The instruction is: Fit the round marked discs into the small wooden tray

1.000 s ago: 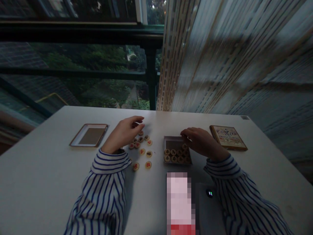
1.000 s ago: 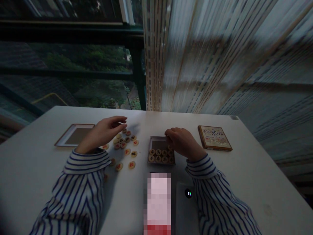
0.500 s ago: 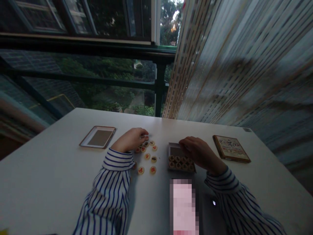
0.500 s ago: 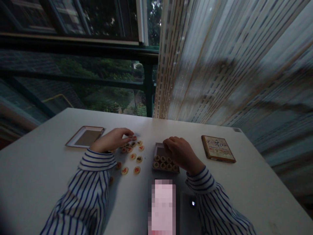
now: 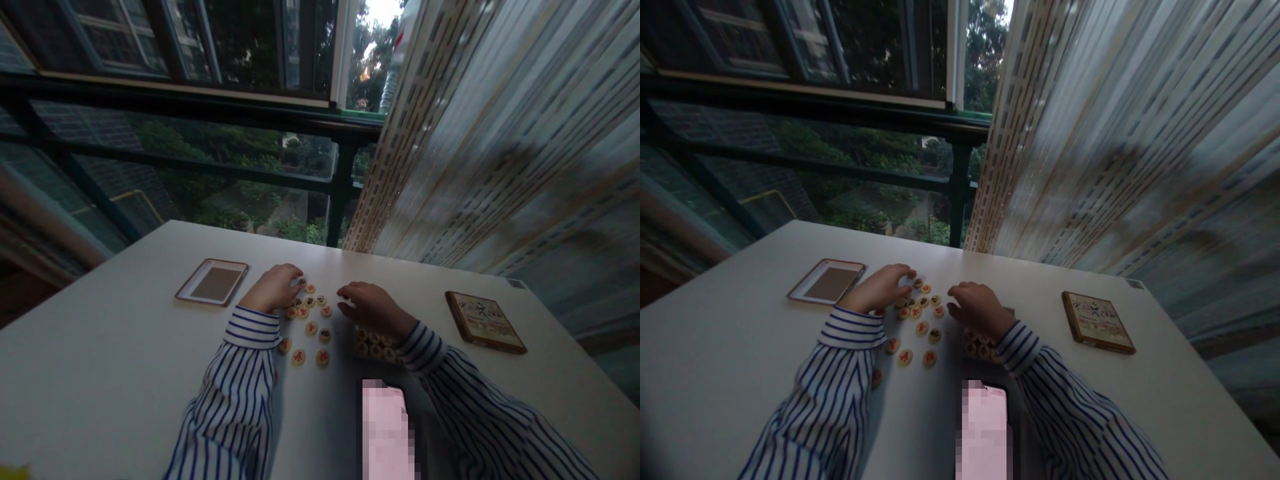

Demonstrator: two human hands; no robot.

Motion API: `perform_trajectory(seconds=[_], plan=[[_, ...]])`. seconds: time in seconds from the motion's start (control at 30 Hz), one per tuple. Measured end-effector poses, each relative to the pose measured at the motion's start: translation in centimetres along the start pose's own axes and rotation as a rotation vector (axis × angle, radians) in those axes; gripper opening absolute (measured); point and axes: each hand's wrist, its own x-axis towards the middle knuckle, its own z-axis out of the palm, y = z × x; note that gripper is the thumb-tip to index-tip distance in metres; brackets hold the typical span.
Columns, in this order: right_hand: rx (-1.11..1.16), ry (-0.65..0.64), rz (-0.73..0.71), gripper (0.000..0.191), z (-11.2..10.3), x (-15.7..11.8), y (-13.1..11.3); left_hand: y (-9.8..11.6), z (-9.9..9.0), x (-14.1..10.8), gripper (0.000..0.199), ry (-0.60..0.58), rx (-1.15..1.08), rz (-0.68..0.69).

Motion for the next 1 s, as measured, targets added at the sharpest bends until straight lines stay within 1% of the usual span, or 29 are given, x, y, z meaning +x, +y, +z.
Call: perform_trajectory(seconds=[0.13, 0.27, 0.47, 0.67, 0.8, 0.9, 1.0], plan=[[-0.053, -0.069, 0.023, 0.03, 1.0, 2.1, -1.0, -0.2, 0.4, 0.1, 0.036, 0.043, 0.006, -0.025], [-0.076, -0.093, 0.072, 0.034, 1.9, 3.5, -1.9, -0.1, 0.4, 0.1, 0.034, 0.101, -0.004, -0.027], [-0.096, -0.133, 0.129, 0.031, 2.6, 4.8, -2.6, 0.1, 0.1, 0.1, 0.034, 0.111, -0.018, -0.045], [-0.105, -0.136, 0.156, 0.025, 3.1, 5.2, -2.8, 0.3, 0.3, 0.1, 0.036, 0.115, -0.039, -0.051], [-0.099, -0.128, 0.164, 0.024, 2.9, 5.2, -2.8, 0.5, 0.3, 0.2, 0.035, 0.108, -0.033, -0.056], [-0.097, -0.098, 0.166, 0.026, 2.4, 4.8, -2.7, 0.6, 0.4, 0.3, 0.035, 0.117, -0.031, -0.05], [-0.091, -0.04, 0.166, 0.027, 1.7, 4.2, -2.6, 0.8, 0.5, 0.4, 0.036, 0.138, -0.048, -0.051]])
